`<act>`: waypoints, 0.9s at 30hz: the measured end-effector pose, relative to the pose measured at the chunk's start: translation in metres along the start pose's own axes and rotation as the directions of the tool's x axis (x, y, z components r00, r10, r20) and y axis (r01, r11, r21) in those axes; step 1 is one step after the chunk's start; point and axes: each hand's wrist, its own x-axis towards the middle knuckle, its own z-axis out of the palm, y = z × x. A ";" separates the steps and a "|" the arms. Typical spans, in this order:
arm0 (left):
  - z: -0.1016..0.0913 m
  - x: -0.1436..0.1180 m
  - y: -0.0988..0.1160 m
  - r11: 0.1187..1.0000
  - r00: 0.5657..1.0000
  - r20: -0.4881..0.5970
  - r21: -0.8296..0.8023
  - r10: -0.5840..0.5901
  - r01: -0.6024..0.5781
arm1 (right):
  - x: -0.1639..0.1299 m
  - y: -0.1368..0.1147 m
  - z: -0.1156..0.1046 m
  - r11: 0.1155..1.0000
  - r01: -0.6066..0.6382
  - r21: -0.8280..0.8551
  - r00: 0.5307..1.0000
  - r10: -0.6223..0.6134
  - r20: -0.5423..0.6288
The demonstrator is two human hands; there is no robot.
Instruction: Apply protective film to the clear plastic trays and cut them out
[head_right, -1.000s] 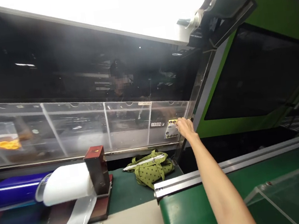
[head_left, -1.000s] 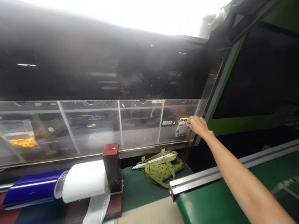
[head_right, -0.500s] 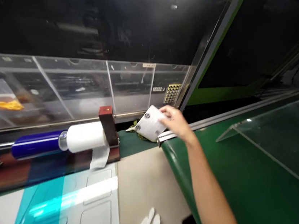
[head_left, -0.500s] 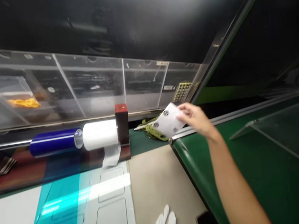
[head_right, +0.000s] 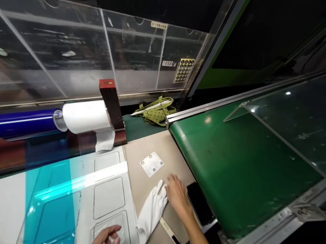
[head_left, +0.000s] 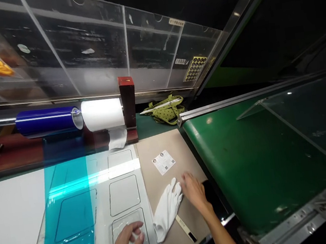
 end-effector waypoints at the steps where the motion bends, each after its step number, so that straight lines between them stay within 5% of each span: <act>1: 0.005 0.010 0.005 0.987 0.994 0.018 0.118 0.112 -0.113 | -0.026 0.009 0.010 1.000 -0.026 -0.018 0.999 0.026 0.029; 5: 0.030 0.070 0.036 0.877 0.949 0.071 0.367 0.306 -0.310 | -0.094 0.025 0.059 0.994 -0.086 -0.062 0.993 0.091 0.077; 11: 0.061 0.172 0.064 0.738 0.911 0.106 0.553 0.399 -0.388 | -0.106 0.034 0.093 0.997 -0.071 -0.039 0.988 0.075 0.137; 18: 0.070 0.198 0.040 0.606 0.866 0.165 0.652 0.472 -0.455 | -0.130 0.085 0.089 0.958 -0.254 0.134 0.966 0.243 0.089; 20: 0.071 0.197 0.035 0.597 0.859 0.157 0.659 0.487 -0.459 | -0.116 0.086 0.081 0.913 -0.235 0.332 0.968 0.250 -0.002; 22: 0.072 0.198 0.034 0.601 0.859 0.137 0.661 0.493 -0.450 | -0.088 0.074 0.067 0.875 -0.088 0.477 0.980 0.162 -0.116; 25: 0.072 0.205 0.038 0.615 0.864 0.108 0.660 0.492 -0.432 | -0.032 0.039 0.045 0.890 0.172 0.422 0.979 -0.105 -0.177; 27: 0.070 0.210 0.041 0.619 0.867 0.104 0.659 0.487 -0.427 | 0.002 0.015 0.034 0.901 0.200 0.385 0.975 -0.143 -0.173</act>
